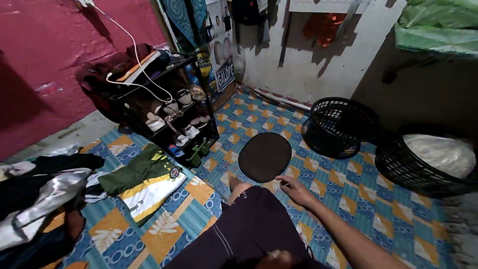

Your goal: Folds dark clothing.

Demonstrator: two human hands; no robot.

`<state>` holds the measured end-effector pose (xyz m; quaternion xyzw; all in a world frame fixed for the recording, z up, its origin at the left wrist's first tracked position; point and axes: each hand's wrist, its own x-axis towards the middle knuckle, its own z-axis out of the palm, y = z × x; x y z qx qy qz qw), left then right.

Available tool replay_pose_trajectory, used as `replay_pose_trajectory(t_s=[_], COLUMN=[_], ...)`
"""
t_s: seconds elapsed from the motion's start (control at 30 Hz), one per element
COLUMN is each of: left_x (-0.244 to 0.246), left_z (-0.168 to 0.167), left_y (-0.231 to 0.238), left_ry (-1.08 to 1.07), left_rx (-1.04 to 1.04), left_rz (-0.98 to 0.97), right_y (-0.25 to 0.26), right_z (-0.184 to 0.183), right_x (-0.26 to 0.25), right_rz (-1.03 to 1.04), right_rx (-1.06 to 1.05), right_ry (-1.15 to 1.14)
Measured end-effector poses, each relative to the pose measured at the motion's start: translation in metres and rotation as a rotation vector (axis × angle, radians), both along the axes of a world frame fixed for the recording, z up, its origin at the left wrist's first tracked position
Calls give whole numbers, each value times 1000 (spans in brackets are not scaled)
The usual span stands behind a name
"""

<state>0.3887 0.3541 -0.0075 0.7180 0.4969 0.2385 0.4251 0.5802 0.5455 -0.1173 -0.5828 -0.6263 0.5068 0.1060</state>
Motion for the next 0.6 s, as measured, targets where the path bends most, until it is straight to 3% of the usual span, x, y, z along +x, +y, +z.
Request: replay_pose_trajectory(t_s=[0.07,0.17,0.27,0.37,0.47,0.6], left_x=[2,4,5,4,-9,-36], left_z=[-4,-6,-2,6,10,15], left_y=[4,5,5,3,2,-2], left_ry=[-11,-109,-149,-118,-7,3], left_rx=[44,76,21,27,308,550], left_rz=[102,172,185,175,108,15], right_y=[-20,-61,-101,-132,-136,-129], right_z=[42,100,121,111,115,125], right_x=[15,41,48,38,40,48], right_rz=[27,306,529,389,221,221], right_rx=[-17,-51,21,293,468,537], right_ry=[98,249,297,283,334,403])
